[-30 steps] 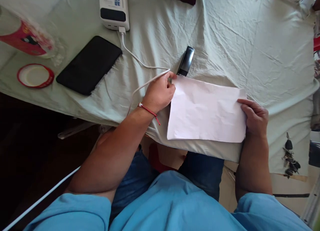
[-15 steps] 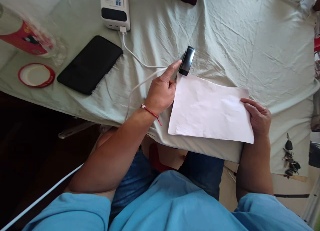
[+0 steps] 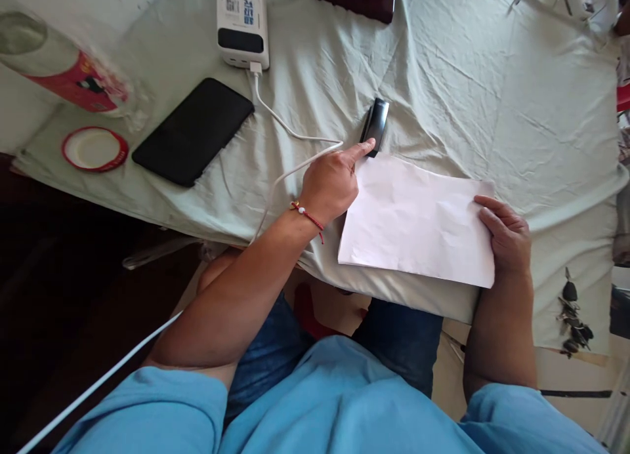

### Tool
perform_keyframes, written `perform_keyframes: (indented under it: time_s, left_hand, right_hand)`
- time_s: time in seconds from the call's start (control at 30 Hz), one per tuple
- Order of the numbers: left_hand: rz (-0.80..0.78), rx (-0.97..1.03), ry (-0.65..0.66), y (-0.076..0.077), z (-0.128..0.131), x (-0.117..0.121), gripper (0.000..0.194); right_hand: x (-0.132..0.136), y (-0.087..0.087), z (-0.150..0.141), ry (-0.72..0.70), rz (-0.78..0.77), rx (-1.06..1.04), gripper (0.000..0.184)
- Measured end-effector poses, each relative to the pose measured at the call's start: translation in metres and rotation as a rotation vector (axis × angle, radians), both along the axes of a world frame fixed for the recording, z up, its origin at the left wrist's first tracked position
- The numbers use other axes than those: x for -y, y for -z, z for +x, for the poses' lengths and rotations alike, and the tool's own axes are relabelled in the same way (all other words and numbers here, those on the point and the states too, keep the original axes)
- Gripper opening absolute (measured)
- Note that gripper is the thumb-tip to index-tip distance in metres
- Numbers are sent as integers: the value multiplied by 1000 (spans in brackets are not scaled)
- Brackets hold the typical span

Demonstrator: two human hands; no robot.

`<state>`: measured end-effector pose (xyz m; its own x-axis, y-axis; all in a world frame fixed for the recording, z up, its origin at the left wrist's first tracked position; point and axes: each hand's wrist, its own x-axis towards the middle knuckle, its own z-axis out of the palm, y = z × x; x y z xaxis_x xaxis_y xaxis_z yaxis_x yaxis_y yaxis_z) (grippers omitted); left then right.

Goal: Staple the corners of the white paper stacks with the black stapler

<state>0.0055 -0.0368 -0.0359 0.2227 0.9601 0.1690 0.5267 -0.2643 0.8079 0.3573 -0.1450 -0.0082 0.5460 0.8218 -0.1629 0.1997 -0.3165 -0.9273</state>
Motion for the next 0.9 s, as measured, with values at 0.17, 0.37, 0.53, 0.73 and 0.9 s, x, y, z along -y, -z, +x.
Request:
perform_keyframes:
  time_s: [0.17,0.37,0.53,0.73,0.9]
  left_hand:
    - [5,162,57,4,-6,2,73]
    - [-85,252,8,-1,-6,3,63]
    - [-180,267,-57,-5,-7,9,73]
    - [-228,197,-71,-10,-11,21,44]
    - [-315,203,-17,-18,-11,28,39]
  right_hand:
    - [3,-3,-3,-43,-37,-45,43]
    - [8,-7,-3,-61,-124,-39,32]
    - [11,-9,-4,-116,-171,-27,28]
    - [17,-15,2,-165,-224,-26,27]
    - [24,-20,10,-197,-293,-39,28]
